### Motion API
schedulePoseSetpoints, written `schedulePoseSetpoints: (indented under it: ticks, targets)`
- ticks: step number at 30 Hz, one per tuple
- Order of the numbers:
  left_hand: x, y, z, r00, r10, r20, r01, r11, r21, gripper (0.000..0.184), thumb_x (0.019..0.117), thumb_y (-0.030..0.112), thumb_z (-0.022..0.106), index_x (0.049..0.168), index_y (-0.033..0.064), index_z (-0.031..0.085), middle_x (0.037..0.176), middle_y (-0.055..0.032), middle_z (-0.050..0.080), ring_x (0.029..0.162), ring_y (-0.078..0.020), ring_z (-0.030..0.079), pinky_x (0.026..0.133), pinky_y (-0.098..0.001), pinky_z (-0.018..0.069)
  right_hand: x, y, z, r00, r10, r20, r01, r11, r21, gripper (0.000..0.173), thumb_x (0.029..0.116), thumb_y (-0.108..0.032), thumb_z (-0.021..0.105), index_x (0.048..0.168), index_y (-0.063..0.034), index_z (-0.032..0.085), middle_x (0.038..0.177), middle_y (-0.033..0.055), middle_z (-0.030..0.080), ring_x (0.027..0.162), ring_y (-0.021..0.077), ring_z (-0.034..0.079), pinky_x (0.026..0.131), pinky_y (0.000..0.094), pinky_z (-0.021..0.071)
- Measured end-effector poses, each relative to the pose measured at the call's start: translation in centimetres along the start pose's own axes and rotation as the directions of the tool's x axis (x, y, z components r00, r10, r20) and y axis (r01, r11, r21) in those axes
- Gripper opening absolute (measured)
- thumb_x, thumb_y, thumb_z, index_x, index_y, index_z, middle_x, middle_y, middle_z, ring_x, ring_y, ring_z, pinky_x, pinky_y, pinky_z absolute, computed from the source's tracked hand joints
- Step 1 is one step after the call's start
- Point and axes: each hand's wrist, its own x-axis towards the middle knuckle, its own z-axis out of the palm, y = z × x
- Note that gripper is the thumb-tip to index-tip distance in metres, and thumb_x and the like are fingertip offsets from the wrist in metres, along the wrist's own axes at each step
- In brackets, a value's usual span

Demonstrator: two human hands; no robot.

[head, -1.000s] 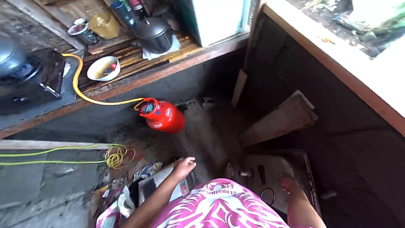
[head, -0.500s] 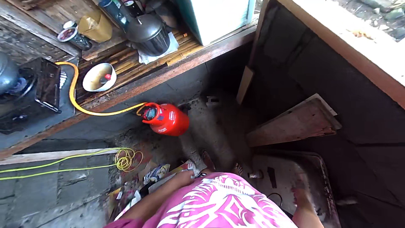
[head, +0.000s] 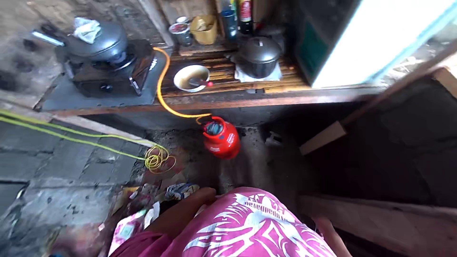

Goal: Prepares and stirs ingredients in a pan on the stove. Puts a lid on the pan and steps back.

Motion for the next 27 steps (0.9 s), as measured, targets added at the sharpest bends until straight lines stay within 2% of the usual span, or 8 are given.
schedulePoseSetpoints:
  ticks: [4, 7, 10, 13, 16, 18, 21, 27]
  targets:
    - [0.8, -9.7, 5.2, 0.95, -0.309, -0.045, 0.264, 0.871, -0.413, 0.057, 0.1037, 0.049, 0.052, 0.135, 0.0026, 0.063, 0.137, -0.0247, 0.061, 0.129, -0.0416, 0.057, 0.108, -0.0644, 0.0421, 1.8, -13.3, -5.4, 0.986, 0.011, 0.167, 0.0, 0.998, -0.069, 0.047, 0.1092, -0.037, 0.05, 0.135, 0.0005, 0.064, 0.14, 0.0229, 0.062, 0.131, 0.0366, 0.059, 0.11, 0.0584, 0.0439]
    - [0.1, -12.7, 8.5, 0.893, -0.441, 0.089, 0.372, 0.612, -0.698, 0.053, 0.1013, 0.042, 0.062, 0.137, 0.0025, 0.06, 0.132, -0.0251, 0.062, 0.116, -0.0393, 0.063, 0.1, -0.0586, 0.0478, 1.4, -23.1, -7.5, 0.951, 0.054, 0.304, -0.007, 0.988, -0.154, 0.053, 0.1086, -0.052, 0.045, 0.129, -0.0077, 0.067, 0.109, 0.0152, 0.064, 0.087, 0.0229, 0.059, 0.08, 0.0434, 0.0493]
    - [1.2, -14.0, 12.5, 0.855, -0.492, 0.164, 0.452, 0.551, -0.701, 0.058, 0.099, 0.048, 0.062, 0.131, -0.0011, 0.063, 0.129, -0.0249, 0.064, 0.119, -0.0385, 0.064, 0.102, -0.0587, 0.0483, 3.5, -30.3, -7.8, 0.909, 0.059, 0.413, 0.073, 0.952, -0.297, 0.067, 0.1053, -0.067, 0.035, 0.117, -0.0103, 0.07, 0.077, 0.0061, 0.055, 0.059, 0.0149, 0.047, 0.059, 0.0343, 0.0447]
    - [2.5, -12.3, 15.0, 0.84, -0.522, 0.151, 0.446, 0.503, -0.74, 0.061, 0.0969, 0.052, 0.061, 0.133, 0.0021, 0.063, 0.137, -0.023, 0.061, 0.132, -0.0399, 0.056, 0.108, -0.0624, 0.0425, 5.4, -36.7, -7.4, 0.853, 0.076, 0.516, 0.198, 0.868, -0.456, 0.066, 0.108, -0.061, 0.034, 0.119, -0.0064, 0.068, 0.083, 0.0072, 0.06, 0.064, 0.0141, 0.051, 0.064, 0.032, 0.0469]
    - [3.4, -8.3, 14.5, 0.85, -0.514, 0.111, 0.316, 0.33, -0.89, 0.058, 0.1008, 0.048, 0.058, 0.142, 0.0064, 0.057, 0.142, -0.0216, 0.059, 0.135, -0.0391, 0.054, 0.112, -0.0599, 0.0409, 6.7, -43.8, -8.0, 0.776, 0.074, 0.626, 0.364, 0.758, -0.541, 0.062, 0.1123, -0.05, 0.032, 0.139, 0.0002, 0.058, 0.129, 0.0228, 0.063, 0.107, 0.0288, 0.063, 0.097, 0.0468, 0.0494]
    - [4.2, -5.6, 13.6, 0.859, -0.508, 0.063, 0.206, 0.23, -0.951, 0.054, 0.101, 0.045, 0.06, 0.14, 0.0081, 0.059, 0.143, -0.022, 0.057, 0.136, -0.0393, 0.052, 0.113, -0.0588, 0.0399, 5.6, -48.4, -8.9, 0.798, 0.015, 0.603, 0.404, 0.728, -0.554, 0.062, 0.1115, -0.052, 0.033, 0.136, -0.0017, 0.06, 0.119, 0.0197, 0.063, 0.097, 0.025, 0.059, 0.09, 0.0442, 0.0476]
    - [10.1, -4.1, 16.1, 0.874, -0.432, -0.224, -0.05, 0.378, -0.924, 0.048, 0.1012, 0.044, 0.057, 0.128, 0.006, 0.067, 0.127, -0.0233, 0.067, 0.121, -0.0406, 0.062, 0.102, -0.0612, 0.049, 11.3, -52.2, -8.7, 0.815, -0.065, 0.576, 0.448, 0.701, -0.555, 0.064, 0.1047, -0.065, 0.04, 0.129, -0.0113, 0.065, 0.09, 0.0098, 0.062, 0.07, 0.0185, 0.055, 0.07, 0.0395, 0.0503]
    - [10.4, -3.3, 10.5, 0.856, -0.508, -0.091, 0.016, 0.203, -0.979, 0.044, 0.1023, 0.03, 0.059, 0.139, 0.0061, 0.059, 0.135, -0.0195, 0.064, 0.129, -0.0354, 0.059, 0.112, -0.0557, 0.0426, 12.3, -59.3, -6.7, 0.752, 0.008, 0.659, 0.543, 0.557, -0.628, 0.063, 0.1044, -0.056, 0.051, 0.151, -0.0124, 0.05, 0.136, 0.022, 0.064, 0.119, 0.0387, 0.064, 0.102, 0.0575, 0.0487]
